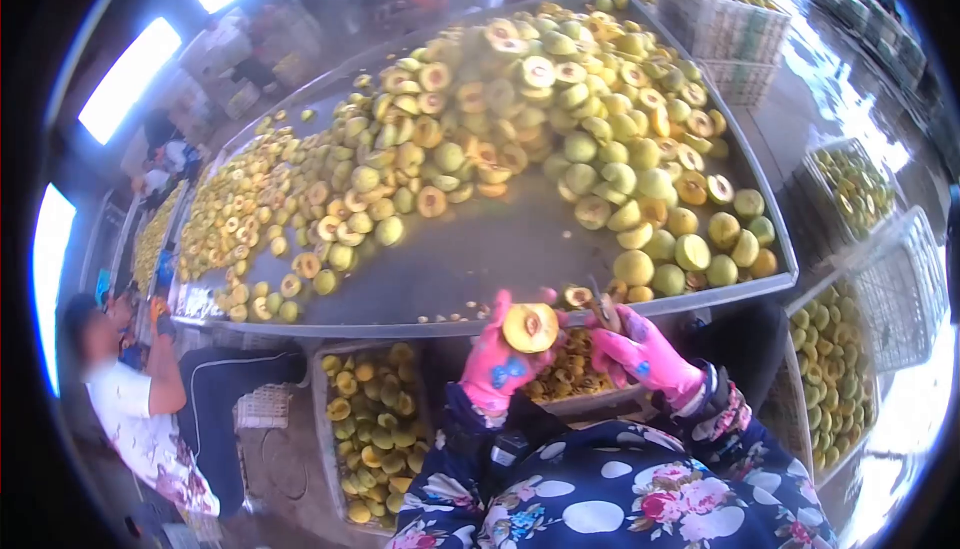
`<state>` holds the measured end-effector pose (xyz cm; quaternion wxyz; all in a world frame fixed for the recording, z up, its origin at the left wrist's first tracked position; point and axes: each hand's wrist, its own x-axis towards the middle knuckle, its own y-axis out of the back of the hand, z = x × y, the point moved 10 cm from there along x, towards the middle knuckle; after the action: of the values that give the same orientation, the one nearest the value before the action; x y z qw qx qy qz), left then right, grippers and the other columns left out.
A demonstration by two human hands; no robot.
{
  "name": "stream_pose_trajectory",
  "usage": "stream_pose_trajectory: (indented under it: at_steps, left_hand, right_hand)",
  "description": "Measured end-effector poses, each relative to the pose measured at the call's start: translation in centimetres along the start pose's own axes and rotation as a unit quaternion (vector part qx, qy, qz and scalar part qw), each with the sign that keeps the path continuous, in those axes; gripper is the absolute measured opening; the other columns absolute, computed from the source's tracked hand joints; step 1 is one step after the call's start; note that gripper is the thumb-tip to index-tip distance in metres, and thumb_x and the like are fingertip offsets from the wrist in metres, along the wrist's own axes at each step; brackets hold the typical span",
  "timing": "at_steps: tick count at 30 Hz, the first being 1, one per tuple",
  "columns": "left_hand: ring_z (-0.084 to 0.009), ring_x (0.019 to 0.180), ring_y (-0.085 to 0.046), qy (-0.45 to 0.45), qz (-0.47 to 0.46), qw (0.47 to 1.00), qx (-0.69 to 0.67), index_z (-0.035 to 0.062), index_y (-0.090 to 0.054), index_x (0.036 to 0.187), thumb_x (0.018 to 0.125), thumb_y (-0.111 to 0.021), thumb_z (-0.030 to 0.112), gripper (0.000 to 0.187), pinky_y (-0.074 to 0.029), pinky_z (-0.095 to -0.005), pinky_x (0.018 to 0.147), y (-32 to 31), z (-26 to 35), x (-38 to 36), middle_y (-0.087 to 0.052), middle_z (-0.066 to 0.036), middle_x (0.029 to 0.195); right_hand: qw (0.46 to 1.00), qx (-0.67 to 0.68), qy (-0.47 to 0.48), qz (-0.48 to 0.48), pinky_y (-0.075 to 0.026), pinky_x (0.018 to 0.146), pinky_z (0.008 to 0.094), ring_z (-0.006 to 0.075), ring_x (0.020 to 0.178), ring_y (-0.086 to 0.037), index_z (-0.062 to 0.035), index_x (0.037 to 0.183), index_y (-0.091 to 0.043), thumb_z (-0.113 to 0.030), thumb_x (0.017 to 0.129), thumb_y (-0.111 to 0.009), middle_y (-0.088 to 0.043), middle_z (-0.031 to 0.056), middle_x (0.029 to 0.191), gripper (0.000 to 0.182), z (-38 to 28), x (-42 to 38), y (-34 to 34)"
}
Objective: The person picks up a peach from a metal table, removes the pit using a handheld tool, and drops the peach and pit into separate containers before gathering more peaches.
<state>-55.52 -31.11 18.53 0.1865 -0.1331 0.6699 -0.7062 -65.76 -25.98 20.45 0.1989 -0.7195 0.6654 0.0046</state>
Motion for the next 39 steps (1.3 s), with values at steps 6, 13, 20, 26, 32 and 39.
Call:
stream_pose_trajectory:
  at_steps: [6,13,20,26,32,39]
  left_hand:
    - [-0.0322,0.109,-0.051,-0.147,0.187,0.97,-0.046,-0.0018,-0.046,0.126,0.095,-0.045,0.038,0.05,-0.043,-0.0464,0.095,3.2,1.4,-2.4,-0.051,-0.02,0.121]
    - [-0.0301,0.093,-0.061,-0.159,0.192,0.966,0.068,0.0056,-0.051,0.121,0.096,-0.043,0.043,0.046,-0.052,-0.0419,0.077,2.8,1.8,-4.8,-0.058,-0.016,0.114]
    - [-0.0318,0.106,-0.055,-0.158,0.257,0.949,0.093,-0.0015,-0.047,0.125,0.096,-0.04,0.039,0.05,-0.045,-0.045,0.091,2.4,0.1,-5.2,-0.055,-0.018,0.118]
    - [-0.0309,0.108,-0.054,-0.172,0.248,0.933,0.195,-0.0033,-0.047,0.126,0.097,-0.04,0.037,0.05,-0.046,-0.0432,0.092,1.2,-0.3,-5.0,-0.054,-0.02,0.119]
    - [-0.0257,0.105,-0.057,-0.158,0.268,0.932,0.187,-0.0021,-0.048,0.124,0.096,-0.043,0.038,0.05,-0.047,-0.037,0.09,1.6,-0.7,-4.7,-0.056,-0.018,0.116]
    - [-0.0229,0.089,-0.063,-0.143,0.303,0.895,0.294,-0.0046,-0.056,0.112,0.095,-0.049,0.033,0.042,-0.052,-0.0323,0.078,1.8,-0.1,-4.3,-0.062,-0.017,0.101]
  right_hand:
    - [0.997,-0.027,-0.05,-0.059,-0.044,0.045,0.0204,0.0095,0.049,-0.055,-0.001,0.114,-0.046,-0.022,0.095,-0.05,-0.059,0.0049,0.072,0.029,2.8,-0.5,-1.2]
    - [0.977,-0.18,-0.058,-0.101,-0.044,0.052,0.0258,0.011,0.059,-0.057,-0.0004,0.108,-0.05,-0.026,0.093,-0.053,-0.059,0.0055,0.072,0.03,2.0,-1.6,-3.0]
    - [0.942,-0.317,0.007,-0.108,-0.044,0.058,0.0377,0.0273,0.064,-0.06,0.0019,0.099,-0.048,-0.026,0.093,-0.053,-0.059,0.0191,0.07,0.029,0.0,-1.8,-5.3]
    - [0.934,-0.345,0.042,-0.087,-0.044,0.058,0.0436,0.0426,0.071,-0.059,0.0027,0.094,-0.047,-0.025,0.091,-0.056,-0.058,0.0256,0.074,0.03,0.3,-1.5,-5.0]
    - [0.921,-0.38,0.04,-0.075,-0.045,0.057,0.045,0.0432,0.071,-0.059,0.0032,0.096,-0.046,-0.026,0.09,-0.056,-0.058,0.026,0.073,0.031,0.5,-1.3,-4.8]
    - [0.885,-0.453,0.051,-0.1,-0.044,0.055,0.0443,0.0433,0.069,-0.059,-0.0003,0.092,-0.043,-0.024,0.09,-0.055,-0.058,0.0241,0.071,0.026,1.9,-1.3,-4.9]
